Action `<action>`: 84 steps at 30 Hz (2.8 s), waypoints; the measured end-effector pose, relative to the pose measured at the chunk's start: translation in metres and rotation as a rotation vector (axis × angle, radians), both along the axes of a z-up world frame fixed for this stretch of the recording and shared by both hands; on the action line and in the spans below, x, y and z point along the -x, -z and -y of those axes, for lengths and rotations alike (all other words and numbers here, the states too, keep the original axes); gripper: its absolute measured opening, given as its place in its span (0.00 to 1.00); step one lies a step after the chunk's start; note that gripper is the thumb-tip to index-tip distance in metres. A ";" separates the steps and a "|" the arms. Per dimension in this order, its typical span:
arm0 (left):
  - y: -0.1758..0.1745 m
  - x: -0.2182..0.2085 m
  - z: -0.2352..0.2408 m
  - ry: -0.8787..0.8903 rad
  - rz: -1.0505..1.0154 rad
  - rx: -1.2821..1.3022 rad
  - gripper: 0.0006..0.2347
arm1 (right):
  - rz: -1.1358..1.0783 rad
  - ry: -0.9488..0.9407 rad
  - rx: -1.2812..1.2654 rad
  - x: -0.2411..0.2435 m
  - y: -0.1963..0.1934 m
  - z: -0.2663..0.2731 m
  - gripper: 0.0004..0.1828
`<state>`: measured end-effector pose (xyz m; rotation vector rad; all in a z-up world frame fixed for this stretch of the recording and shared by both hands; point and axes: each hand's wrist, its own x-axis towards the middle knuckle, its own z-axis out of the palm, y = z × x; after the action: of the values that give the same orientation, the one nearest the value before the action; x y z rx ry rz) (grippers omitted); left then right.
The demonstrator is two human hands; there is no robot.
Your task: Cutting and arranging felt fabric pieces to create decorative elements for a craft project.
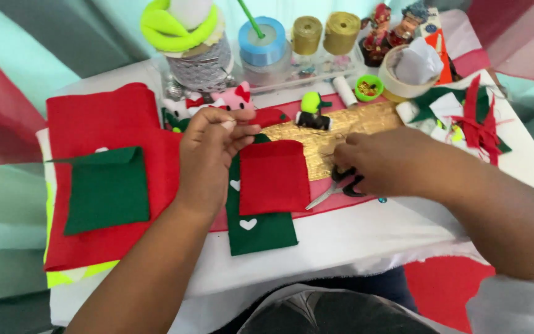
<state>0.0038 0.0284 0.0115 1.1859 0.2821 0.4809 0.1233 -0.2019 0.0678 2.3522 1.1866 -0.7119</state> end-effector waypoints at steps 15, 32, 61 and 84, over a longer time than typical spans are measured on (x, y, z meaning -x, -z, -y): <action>-0.020 0.000 -0.001 -0.020 -0.091 0.074 0.02 | 0.009 -0.010 0.133 0.014 0.000 -0.007 0.18; -0.013 0.002 -0.005 0.091 -0.136 -0.096 0.05 | -0.595 0.020 -0.221 -0.048 -0.009 0.015 0.16; -0.005 -0.004 -0.005 0.167 -0.168 -0.155 0.07 | -1.353 0.475 -1.273 -0.026 0.021 -0.001 0.35; -0.010 0.005 0.002 0.285 -0.066 -0.397 0.06 | -0.460 0.376 -0.594 -0.014 0.012 -0.012 0.28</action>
<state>-0.0009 0.0266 0.0219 1.6033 0.0703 0.2524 0.1370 -0.1896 0.0558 3.0699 1.2778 -1.2149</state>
